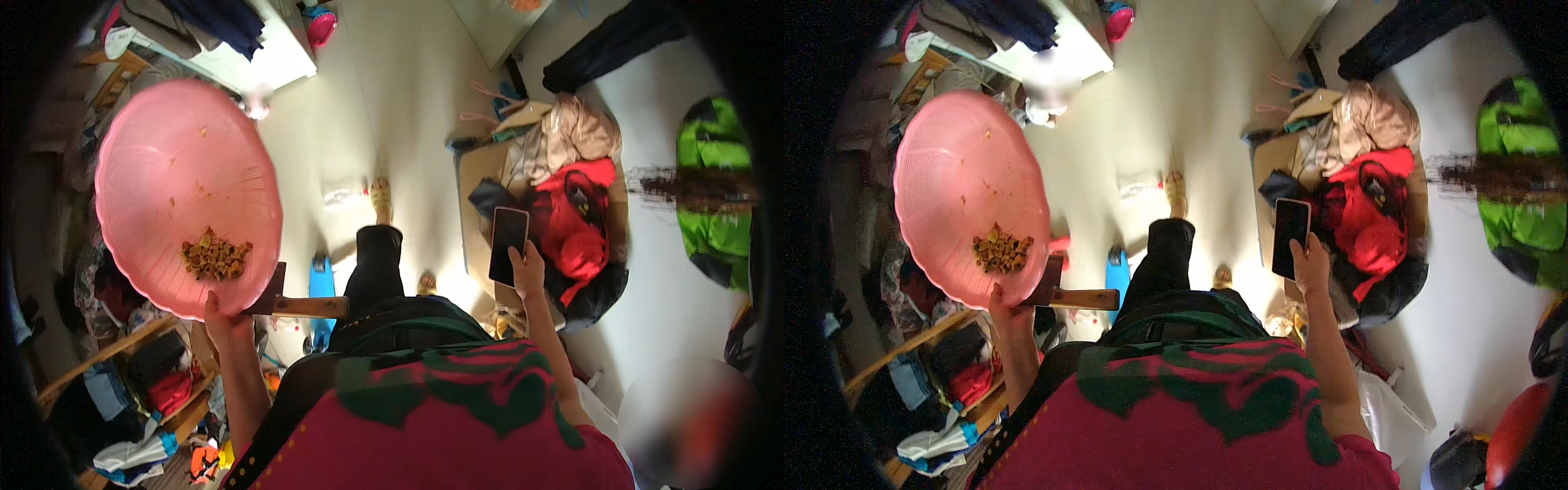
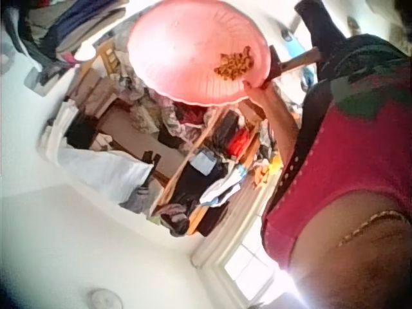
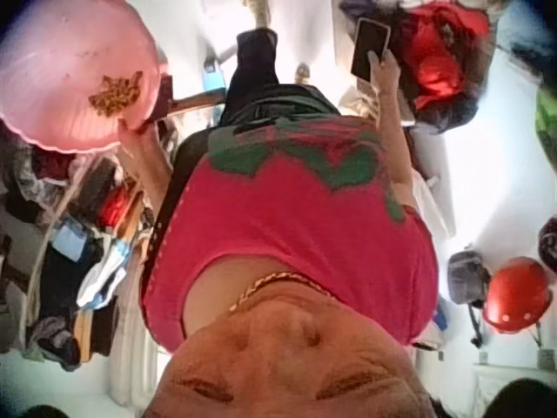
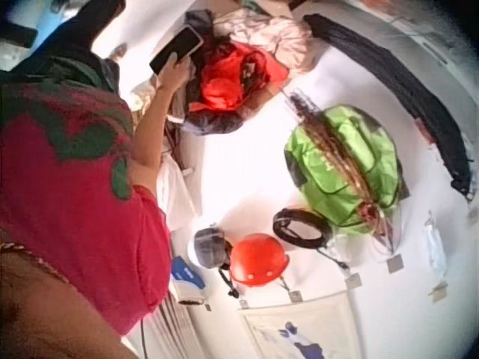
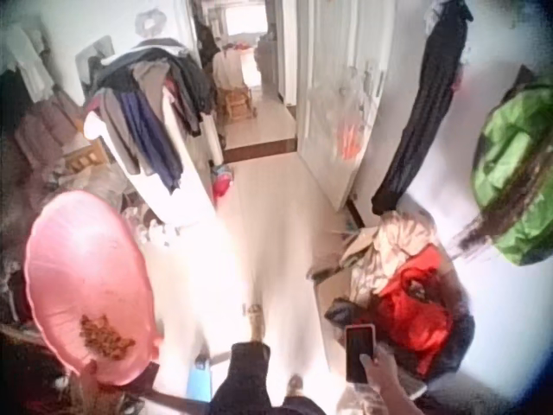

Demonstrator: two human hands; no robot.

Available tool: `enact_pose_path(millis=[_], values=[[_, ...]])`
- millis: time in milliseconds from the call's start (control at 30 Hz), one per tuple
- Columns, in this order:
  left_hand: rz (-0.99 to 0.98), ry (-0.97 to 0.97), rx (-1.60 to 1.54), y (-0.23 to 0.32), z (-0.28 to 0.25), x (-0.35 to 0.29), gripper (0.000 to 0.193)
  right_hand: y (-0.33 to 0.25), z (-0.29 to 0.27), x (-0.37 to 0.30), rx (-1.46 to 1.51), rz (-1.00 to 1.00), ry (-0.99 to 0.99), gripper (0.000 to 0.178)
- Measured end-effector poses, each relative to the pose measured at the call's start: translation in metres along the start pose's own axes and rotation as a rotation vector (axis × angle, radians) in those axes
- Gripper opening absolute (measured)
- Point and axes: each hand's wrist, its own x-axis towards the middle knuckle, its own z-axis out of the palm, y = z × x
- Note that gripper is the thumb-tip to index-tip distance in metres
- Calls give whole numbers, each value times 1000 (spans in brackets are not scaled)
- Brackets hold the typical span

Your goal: The person sits with a metal tray on their lap and uses a cleaver to slice small round fruits on a wooden cutting board. The person then transfers the cut pieces into a pink colander, carries it to the kitchen, and places it in the sink.

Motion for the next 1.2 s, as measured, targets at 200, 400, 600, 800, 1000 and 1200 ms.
enact_pose_path(millis=[200, 400, 600, 800, 1000, 1200], values=[[75, -223, 110, 4, 152, 68, 44, -56, 6, 62, -125, 98, 77, 23], [-32, -453, 104, -8, 323, 113, 49, -21, 8, 110, -298, 200, 69, 22], [-64, -445, 80, -54, 494, 159, 37, -25, -6, 173, -511, 280, -124, 42], [-89, -481, 26, -42, 627, 181, 37, -79, 7, 316, -470, 475, -205, 47], [-141, -451, 62, -46, 735, 210, 39, -134, 27, 541, -590, 153, -201, 43], [-220, -539, 124, -9, 855, 280, 48, -357, 60, 732, -395, 50, -123, 36]])
